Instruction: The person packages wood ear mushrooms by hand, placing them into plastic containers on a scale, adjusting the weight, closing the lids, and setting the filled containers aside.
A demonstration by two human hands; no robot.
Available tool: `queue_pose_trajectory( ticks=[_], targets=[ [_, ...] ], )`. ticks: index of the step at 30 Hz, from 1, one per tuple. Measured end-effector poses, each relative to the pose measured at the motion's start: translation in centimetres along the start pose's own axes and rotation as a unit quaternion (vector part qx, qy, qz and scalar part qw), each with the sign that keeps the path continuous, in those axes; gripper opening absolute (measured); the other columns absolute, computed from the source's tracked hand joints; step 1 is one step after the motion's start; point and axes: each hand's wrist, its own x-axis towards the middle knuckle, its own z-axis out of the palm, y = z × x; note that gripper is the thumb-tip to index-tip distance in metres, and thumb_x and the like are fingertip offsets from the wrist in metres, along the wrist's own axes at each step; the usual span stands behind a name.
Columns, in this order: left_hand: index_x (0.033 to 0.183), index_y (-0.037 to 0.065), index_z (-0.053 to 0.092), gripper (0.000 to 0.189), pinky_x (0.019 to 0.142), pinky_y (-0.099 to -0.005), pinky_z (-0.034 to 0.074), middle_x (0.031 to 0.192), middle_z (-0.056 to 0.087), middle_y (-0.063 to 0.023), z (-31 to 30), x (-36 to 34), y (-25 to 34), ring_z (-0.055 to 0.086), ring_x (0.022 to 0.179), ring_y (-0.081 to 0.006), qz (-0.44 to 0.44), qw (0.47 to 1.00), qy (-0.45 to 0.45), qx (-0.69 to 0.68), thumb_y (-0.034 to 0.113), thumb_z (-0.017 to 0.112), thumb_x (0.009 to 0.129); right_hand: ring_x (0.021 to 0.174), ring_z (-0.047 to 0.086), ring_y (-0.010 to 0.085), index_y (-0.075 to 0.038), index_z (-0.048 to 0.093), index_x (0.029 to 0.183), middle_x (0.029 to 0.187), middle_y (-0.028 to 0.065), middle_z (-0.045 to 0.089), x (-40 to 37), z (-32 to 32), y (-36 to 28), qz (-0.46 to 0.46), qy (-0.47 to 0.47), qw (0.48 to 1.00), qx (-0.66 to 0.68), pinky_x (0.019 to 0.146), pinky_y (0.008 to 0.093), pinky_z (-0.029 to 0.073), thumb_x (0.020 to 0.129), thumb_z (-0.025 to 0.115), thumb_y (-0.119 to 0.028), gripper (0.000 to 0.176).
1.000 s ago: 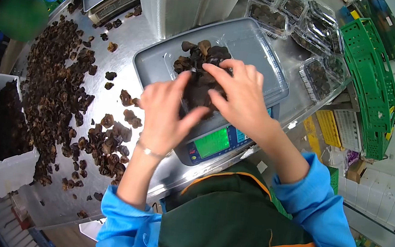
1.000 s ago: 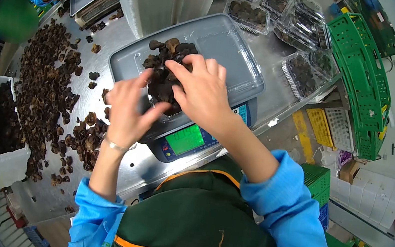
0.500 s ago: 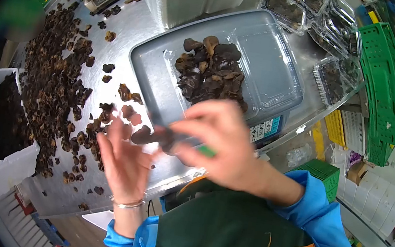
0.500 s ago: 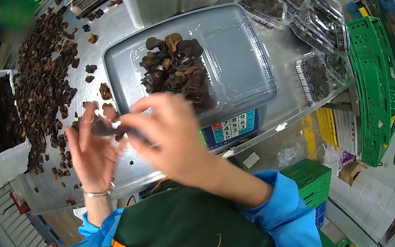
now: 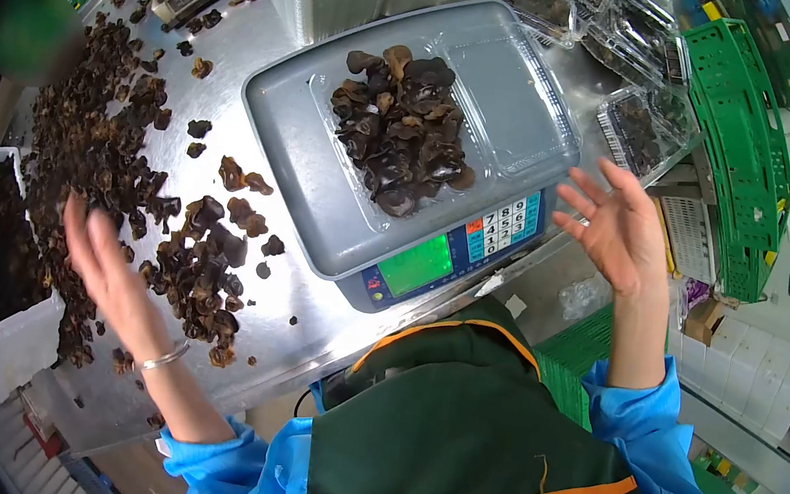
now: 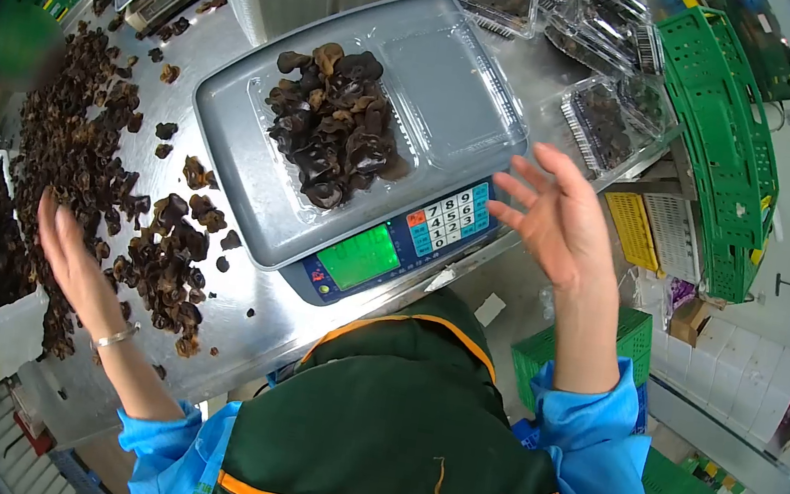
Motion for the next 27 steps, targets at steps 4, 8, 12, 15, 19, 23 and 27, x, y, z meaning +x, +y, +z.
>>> queue_pose_trajectory(
  ticks=[4,8,12,15,19,23,27],
  targets=[
    [0.129,0.007,0.044,0.041,0.104,-0.038,0.027,0.132,0.045,-0.0128,8.2,0.5,4.6,0.038,0.125,-0.0248,0.254,0.935,-0.245,-0.043,0.023,0.049,0.092,0.122,0.031,0.0333,-0.008,0.032,0.126,0.132,0.0211,0.026,0.9,2.5,1.4,0.08,-0.015,0.995,0.051,0.09,0.051,0.038,0.079,0.063,-0.028,0.059],
    [0.111,0.006,0.057,0.029,0.099,-0.0471,0.026,0.106,0.061,-0.0118,15.8,-1.2,3.8,0.049,0.112,-0.0281,0.446,0.838,-0.29,0.124,0.021,0.053,0.087,0.114,0.039,0.0303,-0.006,0.0,0.141,0.125,0.0181,0.037,5.2,4.4,3.3,0.031,0.077,0.988,0.126,0.097,0.0475,0.03,0.081,0.06,-0.028,0.088],
    [0.106,0.005,0.059,0.027,0.097,-0.0464,0.029,0.095,0.064,-0.0108,14.2,-2.0,3.9,0.052,0.104,-0.0274,0.409,0.838,-0.347,0.096,0.024,0.048,0.091,0.112,0.041,0.024,-0.004,0.011,0.141,0.119,0.0164,0.05,5.6,4.3,2.1,-0.118,0.066,0.979,0.153,0.1,0.0437,0.023,0.081,0.061,-0.03,0.082],
    [0.109,0.001,0.057,0.038,0.075,-0.0343,0.048,0.092,0.063,-0.0103,12.9,0.1,3.4,0.056,0.095,-0.0205,0.099,0.952,-0.273,-0.098,0.034,0.044,0.094,0.097,0.05,0.0219,-0.001,0.024,0.135,0.096,0.0104,0.055,2.4,5.4,2.2,-0.247,0.041,0.957,-0.145,0.084,0.0344,0.036,0.078,0.066,-0.031,0.077],
    [0.117,-0.001,0.051,0.047,0.057,-0.0249,0.053,0.089,0.062,-0.0102,12.1,1.2,2.7,0.059,0.081,-0.0151,-0.1,0.91,-0.386,-0.112,0.035,0.057,0.087,0.08,0.048,0.0185,0.003,0.019,0.133,0.086,0.0105,0.046,-1.1,5.1,8.5,-0.359,0.003,0.78,-0.513,0.068,0.0284,0.044,0.07,0.076,-0.021,0.088],
    [0.104,0.002,0.053,0.026,0.058,-0.028,0.055,0.085,0.061,-0.0058,11.8,1.7,1.3,0.063,0.077,-0.0162,-0.268,0.803,-0.5,-0.183,0.017,0.061,0.086,0.078,0.056,0.0189,0.003,0.023,0.124,0.088,0.0142,0.053,-1.8,4.7,8.8,-0.128,-0.032,0.92,-0.368,0.056,0.0263,0.047,0.074,0.073,-0.021,0.075],
    [0.092,0.002,0.051,0.007,0.059,-0.0322,0.058,0.081,0.061,-0.0096,10.9,2.1,2.1,0.066,0.072,-0.0222,-0.388,0.742,-0.501,-0.218,0.005,0.053,0.086,0.055,0.06,0.0182,0.005,0.022,0.12,0.096,0.0196,0.057,-2.6,4.2,7.3,0.002,-0.079,0.972,-0.22,0.038,0.0256,0.046,0.081,0.066,-0.022,0.065]
  ],
)
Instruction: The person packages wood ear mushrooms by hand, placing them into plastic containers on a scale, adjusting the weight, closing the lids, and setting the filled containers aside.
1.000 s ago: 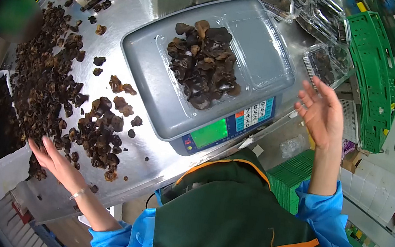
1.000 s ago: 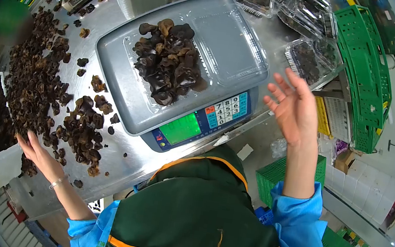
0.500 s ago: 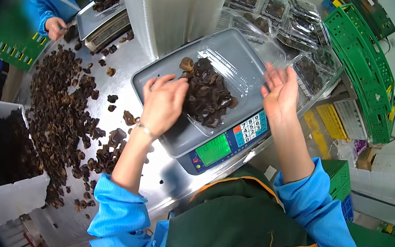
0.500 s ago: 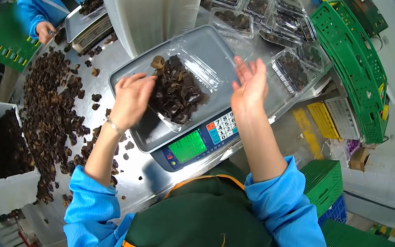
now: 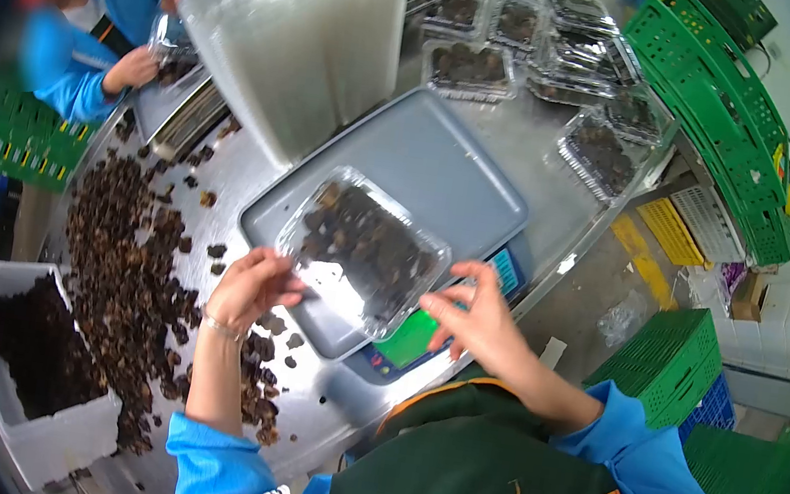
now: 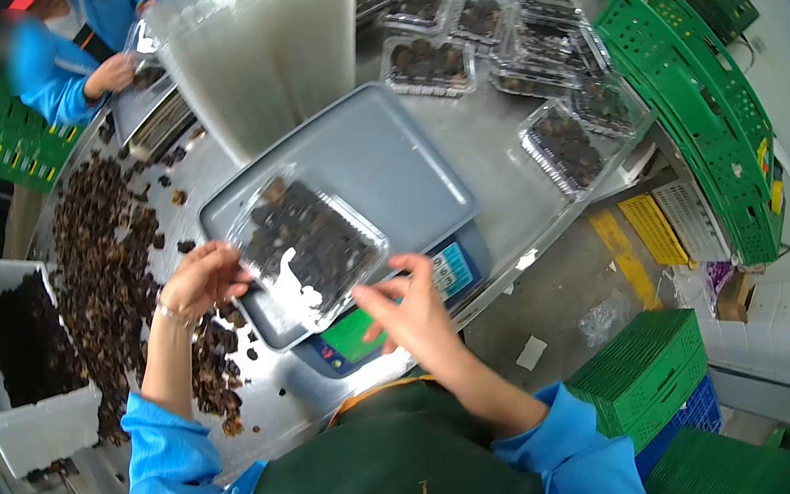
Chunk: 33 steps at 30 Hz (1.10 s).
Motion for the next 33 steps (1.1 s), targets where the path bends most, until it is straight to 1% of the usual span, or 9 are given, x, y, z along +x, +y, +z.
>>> queue_pose_trajectory(
  ticks=[8,20,21,23,24,28,29,31,33],
  targets=[
    [0.096,0.0,0.048,0.01,0.066,-0.0421,0.058,0.098,0.061,-0.0232,4.1,-2.3,-2.3,0.063,0.089,-0.034,-0.087,0.996,-0.036,-0.009,0.006,0.047,0.088,0.066,0.063,0.0216,0.003,0.034,0.108,0.094,0.0174,0.058,2.5,-2.6,0.2,0.041,-0.066,0.988,0.137,0.046,0.0293,0.051,0.087,0.055,-0.01,0.032],
    [0.099,0.001,0.053,0.021,0.076,-0.0353,0.051,0.086,0.06,-0.0108,12.5,1.4,1.3,0.061,0.079,-0.0212,0.054,0.986,-0.024,0.156,0.018,0.042,0.095,0.058,0.063,0.0236,-0.003,0.041,0.099,0.077,0.0151,0.061,8.3,-12.2,-2.8,-0.013,-0.124,0.941,0.313,0.048,0.0338,0.052,0.08,0.057,0.001,0.025],
    [0.103,-0.001,0.054,0.024,0.081,-0.0352,0.049,0.092,0.06,-0.0114,13.1,1.4,2.9,0.06,0.086,-0.022,0.086,0.966,-0.001,0.243,0.019,0.042,0.095,0.057,0.063,0.024,-0.003,0.042,0.1,0.077,0.0152,0.061,8.9,-13.6,-3.9,-0.032,-0.125,0.931,0.341,0.047,0.0342,0.052,0.08,0.058,0.001,0.026],
    [0.113,-0.002,0.052,0.029,0.089,-0.036,0.044,0.107,0.058,-0.0133,16.9,0.5,10.2,0.056,0.101,-0.0244,0.337,0.741,0.074,0.576,0.018,0.042,0.095,0.057,0.063,0.0254,-0.004,0.038,0.101,0.074,0.0161,0.06,10.7,-17.3,-7.0,-0.111,-0.105,0.926,0.346,0.048,0.0353,0.052,0.08,0.057,-0.001,0.029],
    [0.119,-0.002,0.05,0.031,0.096,-0.038,0.038,0.118,0.054,-0.0156,16.1,0.9,11.9,0.05,0.111,-0.026,0.363,0.752,0.181,0.52,0.014,0.043,0.094,0.056,0.062,0.0252,-0.005,0.039,0.102,0.073,0.0161,0.06,11.5,-19.2,-8.6,-0.163,-0.086,0.927,0.328,0.048,0.0355,0.053,0.081,0.057,-0.002,0.028],
    [0.125,0.002,0.045,0.041,0.102,-0.041,0.026,0.122,0.05,-0.0163,11.7,3.1,19.8,0.045,0.115,-0.0299,0.437,0.246,0.368,0.783,0.008,0.051,0.085,0.059,0.061,0.021,-0.005,0.042,0.095,0.077,0.0164,0.062,17.4,-25.9,-11.6,-0.2,0.074,0.923,0.321,0.047,0.0324,0.05,0.078,0.056,-0.003,0.022],
    [0.125,0.002,0.045,0.041,0.102,-0.041,0.026,0.122,0.05,-0.0163,10.7,3.1,21.7,0.045,0.115,-0.0299,0.436,0.244,0.375,0.781,0.008,0.051,0.085,0.062,0.061,0.0205,-0.004,0.042,0.095,0.078,0.0165,0.062,19.8,-27.7,-11.2,-0.209,0.096,0.913,0.337,0.052,0.032,0.051,0.079,0.056,-0.002,0.021],
    [0.115,0.001,0.052,0.032,0.099,-0.0414,0.028,0.107,0.057,-0.0149,9.6,2.6,24.9,0.051,0.104,-0.0291,0.143,0.448,0.211,0.857,0.008,0.052,0.084,0.073,0.062,0.0215,-0.002,0.041,0.101,0.085,0.0175,0.06,23.4,-30.4,-10.4,-0.209,0.144,0.914,0.315,0.059,0.0326,0.051,0.082,0.055,-0.005,0.023],
    [0.098,0.0,0.055,0.018,0.093,-0.0416,0.03,0.089,0.058,-0.0132,8.8,2.7,25.0,0.053,0.09,-0.0301,0.245,0.396,0.164,0.87,0.004,0.053,0.08,0.08,0.061,0.0214,-0.006,0.04,0.114,0.101,0.016,0.059,23.6,-30.7,-10.0,-0.145,0.222,0.921,0.284,0.063,0.0325,0.05,0.085,0.054,-0.009,0.032]
  ],
)
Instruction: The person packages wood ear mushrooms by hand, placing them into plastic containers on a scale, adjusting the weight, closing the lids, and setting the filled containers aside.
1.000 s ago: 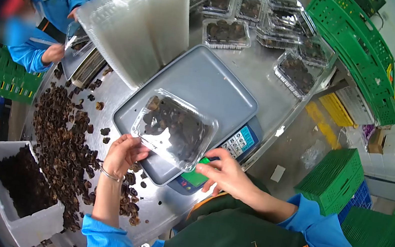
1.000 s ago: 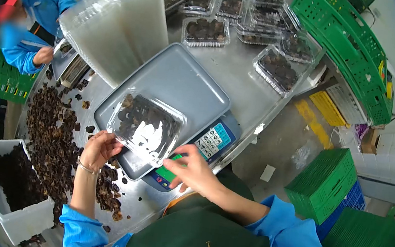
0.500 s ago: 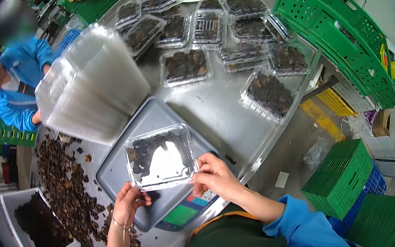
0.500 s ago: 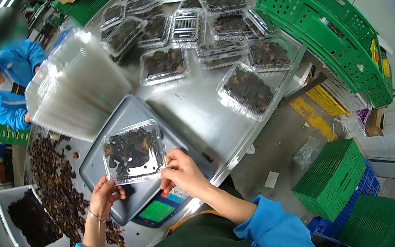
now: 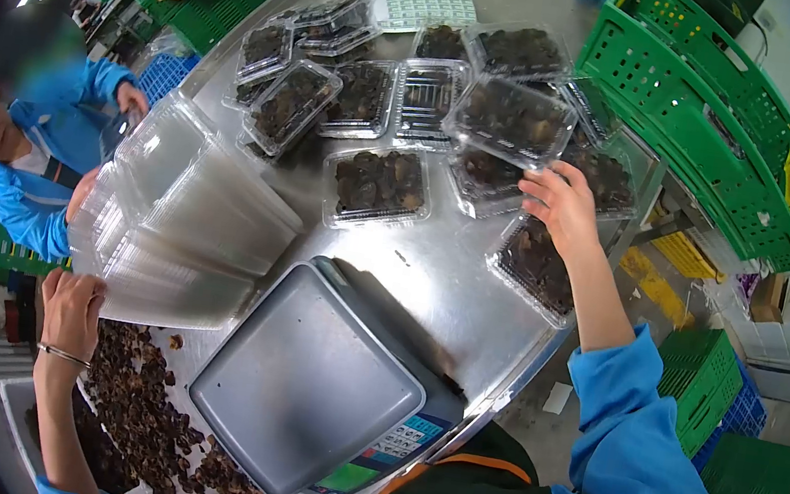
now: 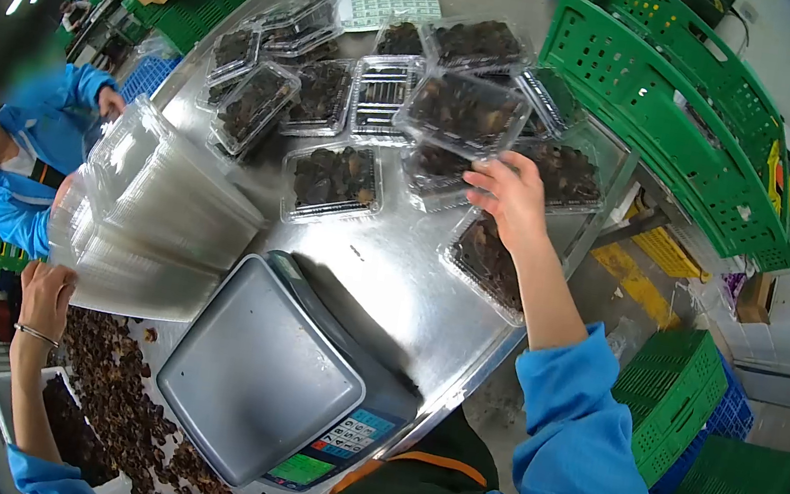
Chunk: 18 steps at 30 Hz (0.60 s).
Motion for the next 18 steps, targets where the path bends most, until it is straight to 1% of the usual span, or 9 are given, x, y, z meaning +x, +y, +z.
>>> queue_pose_trajectory(
  ticks=[1,5,8,11,13,14,15,16,18],
  targets=[
    [0.094,0.001,0.053,0.017,0.092,-0.0422,0.031,0.086,0.056,-0.0136,-0.2,0.3,0.8,0.052,0.089,-0.0307,0.035,0.999,0.035,0.0,0.001,0.053,0.078,0.087,0.06,0.0232,-0.007,0.033,0.126,0.113,0.0152,0.053,-1.4,0.5,-0.3,-0.012,-0.002,1.0,-0.01,0.061,0.031,0.049,0.087,0.053,-0.012,0.044],
    [0.09,0.005,0.048,0.026,0.085,-0.0396,0.032,0.08,0.05,-0.0115,0.4,0.8,1.0,0.049,0.083,-0.0304,0.045,0.99,0.128,-0.035,-0.002,0.06,0.067,0.082,0.058,0.0188,-0.006,0.037,0.125,0.112,0.0106,0.052,-6.5,1.5,1.7,0.003,0.021,0.999,-0.035,0.06,0.029,0.047,0.087,0.053,-0.015,0.042],
    [0.091,0.008,0.05,0.042,0.077,-0.0364,0.033,0.075,0.05,-0.0056,-1.3,0.5,1.1,0.047,0.073,-0.0252,-0.008,0.978,0.204,-0.034,0.008,0.074,0.057,0.08,0.057,0.017,-0.005,0.042,0.12,0.105,0.0122,0.054,-11.6,4.3,4.1,0.001,-0.137,0.985,-0.101,0.057,0.0304,0.047,0.087,0.052,-0.012,0.035],
    [0.077,0.007,0.058,0.017,0.068,-0.034,0.037,0.073,0.055,-0.0057,-2.4,-2.3,5.4,0.051,0.071,-0.0237,-0.004,0.902,0.429,-0.036,0.009,0.07,0.066,0.084,0.057,0.0192,-0.005,0.034,0.129,0.112,0.0144,0.052,-20.3,9.1,4.6,0.04,-0.338,0.937,-0.08,0.066,0.0322,0.05,0.086,0.052,-0.011,0.047],
    [0.075,0.009,0.06,0.014,0.061,-0.0353,0.04,0.073,0.055,-0.0037,-1.4,-6.7,12.3,0.051,0.066,-0.0221,0.058,0.901,0.42,-0.089,0.004,0.065,0.062,0.103,0.052,0.0254,-0.008,0.019,0.139,0.129,0.02,0.04,-26.1,12.5,5.9,0.06,-0.408,0.905,0.102,0.078,0.0386,0.05,0.084,0.056,-0.01,0.066],
    [0.077,0.009,0.06,0.015,0.059,-0.0349,0.041,0.074,0.055,-0.0044,-0.5,-8.7,16.0,0.051,0.066,-0.0215,0.095,0.9,0.364,-0.221,0.01,0.06,0.062,0.109,0.048,0.0273,-0.01,0.016,0.139,0.134,0.018,0.033,-28.2,14.1,6.7,0.071,-0.373,0.912,0.152,0.085,0.0407,0.047,0.086,0.054,-0.016,0.066],
    [0.086,0.006,0.061,0.024,0.059,-0.0348,0.041,0.078,0.054,-0.0061,1.8,-10.8,19.6,0.052,0.07,-0.0214,0.106,0.931,0.266,-0.226,0.016,0.055,0.064,0.109,0.048,0.0274,-0.011,0.018,0.138,0.133,0.0161,0.035,-29.1,14.5,8.1,0.084,-0.328,0.927,0.161,0.087,0.0399,0.045,0.087,0.053,-0.018,0.063],
    [0.1,0.003,0.058,0.036,0.068,-0.0345,0.043,0.085,0.053,-0.0076,4.1,-12.5,22.8,0.053,0.081,-0.0216,0.111,0.937,0.193,-0.27,0.016,0.053,0.068,0.109,0.048,0.0274,-0.012,0.02,0.138,0.133,0.0143,0.037,-29.6,14.4,9.5,0.097,-0.279,0.941,0.164,0.089,0.0392,0.044,0.088,0.051,-0.02,0.059],
    [0.115,0.003,0.05,0.046,0.091,-0.0378,0.036,0.108,0.052,-0.0135,7.4,-15.3,24.4,0.049,0.104,-0.0243,0.034,0.895,0.282,-0.343,0.016,0.056,0.072,0.101,0.05,0.0222,-0.006,0.034,0.13,0.118,0.0106,0.048,-28.8,13.1,11.5,0.096,-0.196,0.975,-0.051,0.085,0.0362,0.042,0.087,0.051,-0.019,0.048]
  ],
)
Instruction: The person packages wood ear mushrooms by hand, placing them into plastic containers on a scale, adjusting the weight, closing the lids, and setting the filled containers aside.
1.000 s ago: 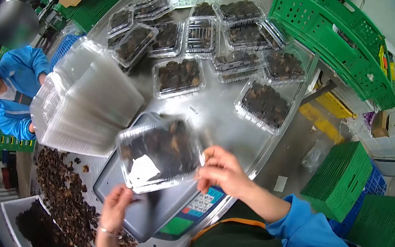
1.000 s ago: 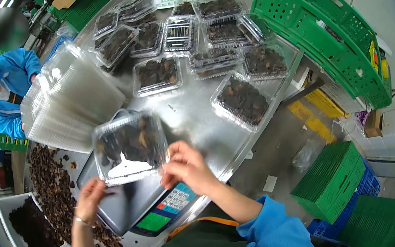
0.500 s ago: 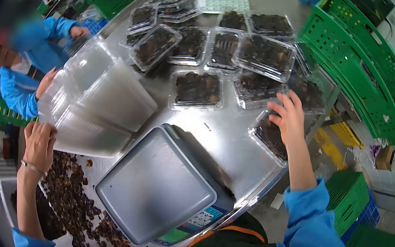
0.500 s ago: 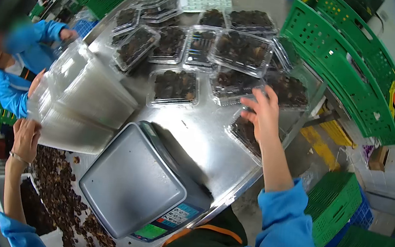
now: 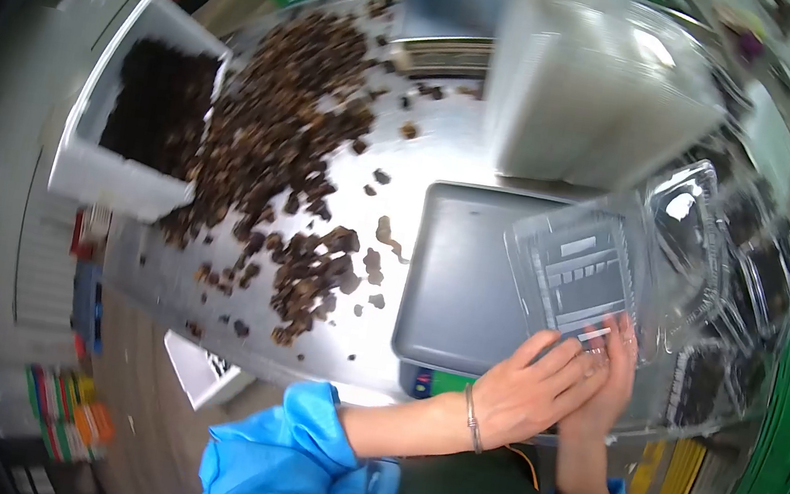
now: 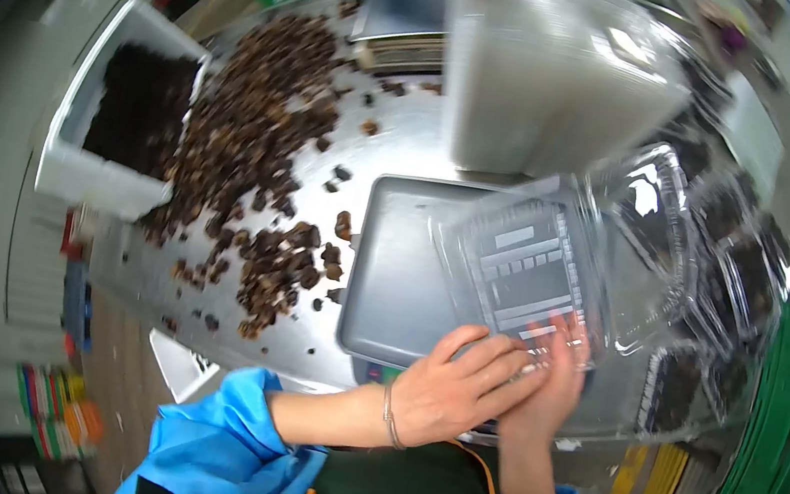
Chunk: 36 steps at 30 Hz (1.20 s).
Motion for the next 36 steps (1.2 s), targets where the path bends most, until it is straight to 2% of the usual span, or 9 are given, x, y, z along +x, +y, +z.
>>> queue_pose_trajectory(
  ticks=[4,10,15,21,26,32,33,35,36],
  targets=[
    [0.123,0.007,0.046,0.06,0.096,-0.0458,0.03,0.125,0.043,-0.0194,0.4,-13.0,-5.6,0.041,0.115,-0.0327,-0.264,0.948,0.171,-0.044,0.019,0.068,0.069,0.09,0.051,0.0175,-0.001,0.035,0.128,0.106,0.0088,0.054,0.7,-2.6,2.8,0.099,0.031,0.994,-0.04,0.075,0.0325,0.043,0.083,0.06,-0.013,0.053],
    [0.139,-0.006,0.009,0.109,0.101,-0.0596,0.013,0.14,0.012,-0.0329,0.4,-34.6,-11.7,0.01,0.132,-0.0457,-0.692,0.704,-0.023,0.159,0.045,0.073,0.066,0.097,0.05,0.0139,-0.007,0.042,0.127,0.111,0.0032,0.054,-0.8,-3.5,0.9,0.051,0.06,0.964,-0.253,0.077,0.029,0.039,0.085,0.058,-0.021,0.047],
    [0.137,0.011,0.029,0.075,0.099,-0.0513,0.025,0.136,0.029,-0.0233,-0.1,-36.2,-23.5,0.028,0.125,-0.0394,-0.511,0.837,0.133,0.143,0.025,0.067,0.074,0.105,0.047,0.0154,-0.005,0.046,0.125,0.122,0.0078,0.048,-6.2,7.8,1.0,-0.135,0.034,0.857,-0.495,0.081,0.0263,0.039,0.084,0.054,-0.012,0.042],
    [0.115,0.015,0.058,0.041,0.085,-0.0376,0.038,0.103,0.057,-0.01,-12.4,-35.6,-38.5,0.05,0.097,-0.0286,-0.41,0.855,0.277,0.156,0.014,0.065,0.074,0.11,0.044,0.0181,-0.01,0.046,0.124,0.125,0.0076,0.043,-4.1,28.6,12.8,-0.08,-0.454,0.683,-0.567,0.08,0.0271,0.044,0.08,0.059,-0.01,0.046],
    [0.134,0.018,0.039,0.082,0.101,-0.0446,0.028,0.133,0.033,-0.03,-14.0,-46.1,-39.5,0.033,0.12,-0.0441,-0.657,0.743,0.115,0.059,0.043,0.075,0.065,0.115,0.044,0.0306,-0.018,0.039,0.134,0.136,0.0189,0.033,11.4,36.0,23.3,-0.124,-0.324,0.65,-0.676,0.098,0.0399,0.035,0.079,0.058,-0.044,0.064],
    [0.14,0.01,0.022,0.112,0.103,-0.0436,0.027,0.136,0.031,-0.0271,-10.5,-38.3,-39.5,0.032,0.123,-0.0399,-0.524,0.839,0.141,-0.03,0.029,0.086,0.05,0.13,0.025,0.0404,-0.004,0.039,0.133,0.137,0.0296,0.028,11.2,41.6,33.2,-0.064,-0.245,0.486,-0.837,0.108,0.0412,0.015,0.077,0.04,-0.068,0.086],
    [0.14,0.009,0.022,0.111,0.103,-0.0422,0.028,0.136,0.032,-0.0257,-9.8,-36.2,-40.4,0.033,0.122,-0.0389,-0.519,0.841,0.149,-0.046,0.023,0.085,0.049,0.129,0.03,0.0354,-0.009,0.041,0.133,0.138,0.0247,0.032,8.6,42.2,35.5,-0.091,-0.235,0.49,-0.834,0.104,0.0435,0.026,0.075,0.045,-0.068,0.082],
    [0.141,0.01,0.021,0.111,0.102,-0.0405,0.03,0.134,0.033,-0.0236,-9.3,-33.8,-42.6,0.036,0.121,-0.0379,-0.496,0.841,0.158,-0.146,0.016,0.084,0.049,0.123,0.039,0.0352,0.0,0.041,0.129,0.134,0.0219,0.039,3.1,43.7,35.6,0.1,-0.324,0.714,-0.612,0.102,0.0446,0.029,0.085,0.041,-0.056,0.072],
    [0.141,0.011,0.019,0.112,0.102,-0.0403,0.031,0.134,0.033,-0.0229,-9.3,-33.0,-43.4,0.037,0.12,-0.038,-0.476,0.835,0.156,-0.229,0.015,0.083,0.049,0.111,0.052,0.0267,-0.004,0.045,0.126,0.12,0.0146,0.054,2.3,45.1,34.6,0.259,-0.289,0.718,-0.579,0.092,0.0421,0.042,0.089,0.04,-0.048,0.058]
  ],
)
